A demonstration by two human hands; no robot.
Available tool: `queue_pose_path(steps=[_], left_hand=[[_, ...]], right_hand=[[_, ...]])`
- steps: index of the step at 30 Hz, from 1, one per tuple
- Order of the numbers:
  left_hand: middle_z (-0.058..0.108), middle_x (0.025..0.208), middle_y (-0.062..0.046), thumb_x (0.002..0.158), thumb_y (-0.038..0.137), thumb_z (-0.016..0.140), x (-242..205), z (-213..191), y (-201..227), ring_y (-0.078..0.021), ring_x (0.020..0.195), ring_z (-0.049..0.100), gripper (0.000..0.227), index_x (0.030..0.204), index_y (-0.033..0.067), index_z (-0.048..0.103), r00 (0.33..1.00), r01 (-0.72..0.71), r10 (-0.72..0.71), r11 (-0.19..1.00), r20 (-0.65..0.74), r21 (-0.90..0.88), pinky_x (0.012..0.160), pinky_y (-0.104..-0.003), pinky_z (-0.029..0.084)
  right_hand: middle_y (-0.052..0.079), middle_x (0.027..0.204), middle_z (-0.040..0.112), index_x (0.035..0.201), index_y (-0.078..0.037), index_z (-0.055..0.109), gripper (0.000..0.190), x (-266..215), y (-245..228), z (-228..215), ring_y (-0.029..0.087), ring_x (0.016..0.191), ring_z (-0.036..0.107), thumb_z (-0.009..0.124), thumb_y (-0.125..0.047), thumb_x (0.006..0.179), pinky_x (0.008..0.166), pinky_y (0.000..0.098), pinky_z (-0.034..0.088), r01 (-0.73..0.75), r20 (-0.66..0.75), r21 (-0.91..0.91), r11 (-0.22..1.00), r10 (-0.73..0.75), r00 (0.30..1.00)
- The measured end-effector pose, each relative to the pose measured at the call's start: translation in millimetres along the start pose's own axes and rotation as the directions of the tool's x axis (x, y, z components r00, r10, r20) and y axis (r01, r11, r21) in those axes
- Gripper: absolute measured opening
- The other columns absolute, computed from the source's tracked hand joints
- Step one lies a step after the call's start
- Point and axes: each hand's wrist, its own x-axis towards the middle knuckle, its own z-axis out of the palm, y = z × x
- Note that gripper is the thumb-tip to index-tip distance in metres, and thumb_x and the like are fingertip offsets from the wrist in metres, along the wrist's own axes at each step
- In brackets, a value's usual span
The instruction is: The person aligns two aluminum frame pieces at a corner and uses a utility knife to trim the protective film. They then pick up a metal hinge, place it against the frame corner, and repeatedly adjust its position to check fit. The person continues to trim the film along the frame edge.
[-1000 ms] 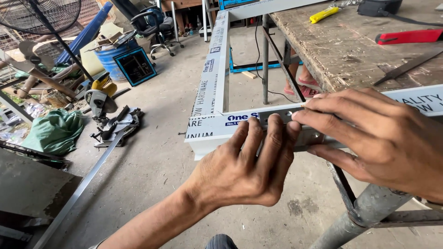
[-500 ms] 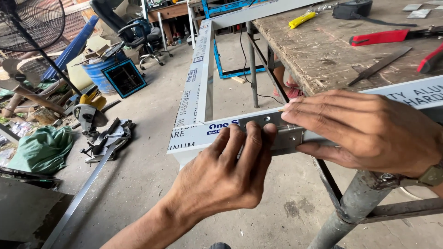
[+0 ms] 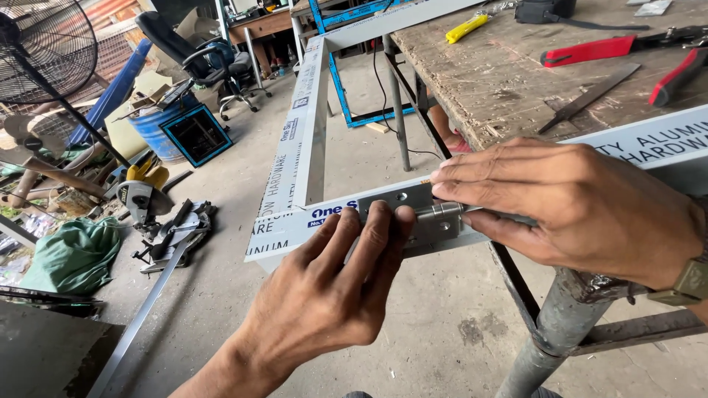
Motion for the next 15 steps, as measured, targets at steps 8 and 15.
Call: queue_pose_path(steps=[8, 15], left_hand=[[0.065, 0.121, -0.021, 0.108, 0.009, 0.059, -1.5, 1.8, -0.3, -0.03, 0.099, 0.071, 0.028, 0.132, -0.0046, 0.064, 1.0, 0.007, -0.007, 1.0, 0.013, 0.004, 0.087, -0.037, 0.063], [0.065, 0.119, -0.021, 0.11, 0.01, 0.053, -4.7, 7.4, -2.4, -0.031, 0.096, 0.07, 0.03, 0.133, -0.0056, 0.063, 1.0, 0.001, -0.001, 1.0, -0.018, -0.022, 0.083, -0.038, 0.063]], right_hand=[[0.009, 0.124, 0.073, 0.118, 0.003, 0.071, 0.036, 3.6, -2.5, 0.3, 0.028, 0.119, 0.069, 0.078, -0.008, 0.085, 0.105, 0.0401, 0.054, -0.081, -0.024, 0.093, 0.992, 0.084, 0.996], [0.013, 0.125, 0.073, 0.127, 0.001, 0.067, 0.055, 1.9, -3.8, 2.2, 0.03, 0.116, 0.07, 0.082, -0.024, 0.079, 0.103, 0.0443, 0.054, -0.084, 0.005, 0.039, 0.996, 0.084, 0.996]])
